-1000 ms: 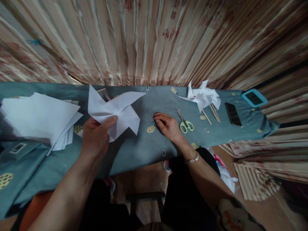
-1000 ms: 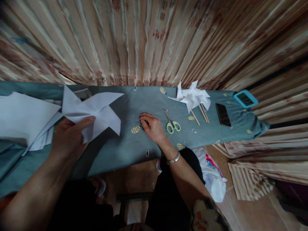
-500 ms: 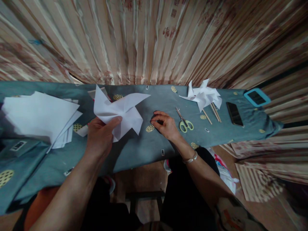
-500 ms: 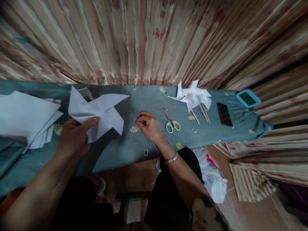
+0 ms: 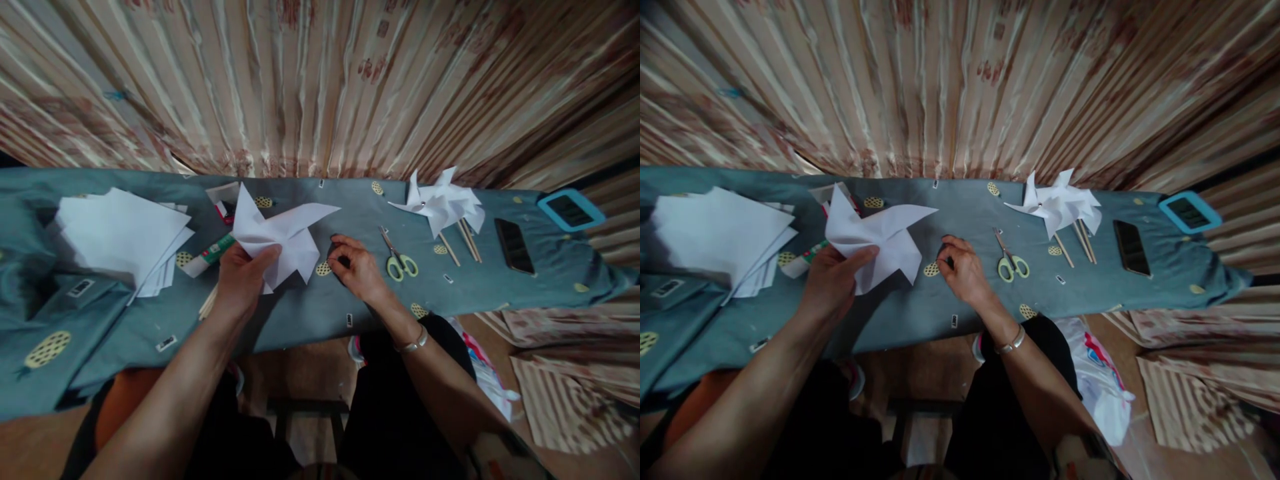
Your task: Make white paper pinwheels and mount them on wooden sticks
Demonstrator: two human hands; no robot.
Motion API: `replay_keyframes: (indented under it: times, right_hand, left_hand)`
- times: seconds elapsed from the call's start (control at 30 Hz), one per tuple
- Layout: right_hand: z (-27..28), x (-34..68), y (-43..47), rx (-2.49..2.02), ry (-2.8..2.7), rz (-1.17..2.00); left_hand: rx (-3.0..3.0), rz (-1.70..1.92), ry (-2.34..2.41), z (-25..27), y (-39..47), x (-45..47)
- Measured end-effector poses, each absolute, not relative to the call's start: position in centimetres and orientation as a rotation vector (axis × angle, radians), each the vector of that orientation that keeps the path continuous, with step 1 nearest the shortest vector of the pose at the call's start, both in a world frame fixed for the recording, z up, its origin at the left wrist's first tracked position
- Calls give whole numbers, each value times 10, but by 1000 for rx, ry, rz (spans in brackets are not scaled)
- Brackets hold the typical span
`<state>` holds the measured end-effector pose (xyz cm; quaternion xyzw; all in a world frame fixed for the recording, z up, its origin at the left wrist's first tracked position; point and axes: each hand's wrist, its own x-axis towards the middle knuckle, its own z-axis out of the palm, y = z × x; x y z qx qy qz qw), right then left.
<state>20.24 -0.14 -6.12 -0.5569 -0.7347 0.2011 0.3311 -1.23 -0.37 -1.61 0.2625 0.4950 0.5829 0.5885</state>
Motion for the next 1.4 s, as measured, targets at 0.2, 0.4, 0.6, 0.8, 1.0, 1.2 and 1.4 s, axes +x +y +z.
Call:
replay_keyframes:
  times: [0.2, 0.4, 0.6, 0.8, 1.0, 1.2, 1.4]
  right_hand:
    - [-58, 199, -7, -1448, -1997, 486]
    - [-56, 199, -10, -1482, -2017, 494]
    - [-59, 198, -13, -1483, -1909, 570]
    - [-54, 202, -7, -1387, -1651, 798]
    - [-31, 198, -15, -1277, -1484, 1020]
    - [-15, 173, -32, -1316, -1583, 854]
    - [-10, 155, -37, -1331, -1674, 717]
  left_hand:
    - [571, 1330, 1145, -22, -2, -13]
    - [555, 1312, 1147, -20, -2, -11]
    - [588, 1307, 1176, -20, -3, -10]
    - [670, 1319, 1198, -29, -4, -10]
    - [763, 1322, 1201, -33, -3, -5]
    - [755, 1329, 1152, -20, -9, 3]
    - [788, 1345, 1111, -18, -15, 7]
